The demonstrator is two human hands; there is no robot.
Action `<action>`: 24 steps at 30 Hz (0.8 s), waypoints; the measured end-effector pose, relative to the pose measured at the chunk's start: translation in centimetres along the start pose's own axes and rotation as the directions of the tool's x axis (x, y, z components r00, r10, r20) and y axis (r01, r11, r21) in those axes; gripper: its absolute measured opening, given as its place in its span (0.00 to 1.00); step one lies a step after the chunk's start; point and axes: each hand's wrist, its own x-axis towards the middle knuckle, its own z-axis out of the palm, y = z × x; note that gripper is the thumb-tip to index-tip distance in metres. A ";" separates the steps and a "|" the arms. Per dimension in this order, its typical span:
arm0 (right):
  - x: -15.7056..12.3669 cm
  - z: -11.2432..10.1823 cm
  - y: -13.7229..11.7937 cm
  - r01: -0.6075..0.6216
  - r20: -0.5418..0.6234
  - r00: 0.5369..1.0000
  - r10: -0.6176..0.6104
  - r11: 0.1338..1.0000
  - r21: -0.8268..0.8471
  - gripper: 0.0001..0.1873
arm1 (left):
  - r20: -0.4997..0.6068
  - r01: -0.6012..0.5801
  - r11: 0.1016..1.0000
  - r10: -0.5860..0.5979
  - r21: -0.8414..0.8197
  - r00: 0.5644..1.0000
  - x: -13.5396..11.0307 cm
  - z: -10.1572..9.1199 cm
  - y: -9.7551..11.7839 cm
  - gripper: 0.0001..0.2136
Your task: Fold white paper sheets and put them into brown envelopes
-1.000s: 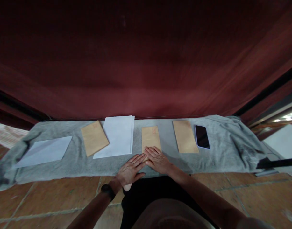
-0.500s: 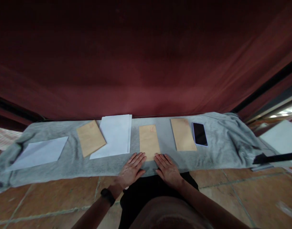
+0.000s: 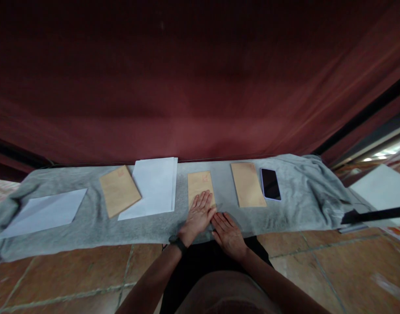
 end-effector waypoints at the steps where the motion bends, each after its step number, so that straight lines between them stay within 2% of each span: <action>1: 0.0 -0.2 0.0 0.003 0.005 1.000 -0.003 1.000 0.003 0.26 | -0.004 0.013 1.000 -0.013 0.001 1.000 0.8 0.2 -0.3 0.30; 7: 0.2 -0.9 -0.1 0.014 0.024 1.000 -0.015 1.000 0.017 0.31 | 0.035 0.109 0.994 -0.110 0.022 0.993 4.7 1.1 -1.5 0.32; 13: 0.3 -0.8 -0.1 -0.007 0.045 0.999 0.004 0.999 0.050 0.29 | 0.063 0.143 0.989 -0.145 0.042 0.987 7.0 1.1 -2.1 0.32; 19: 0.4 -0.7 0.0 0.005 0.039 0.999 -0.007 0.999 0.052 0.29 | 0.049 0.123 0.991 -0.126 0.054 0.991 8.0 1.3 -2.7 0.31; 24: 0.4 -0.7 0.1 0.013 0.027 1.000 -0.014 0.999 0.045 0.30 | 0.058 0.055 0.998 -0.057 0.036 0.997 7.5 1.2 -2.9 0.30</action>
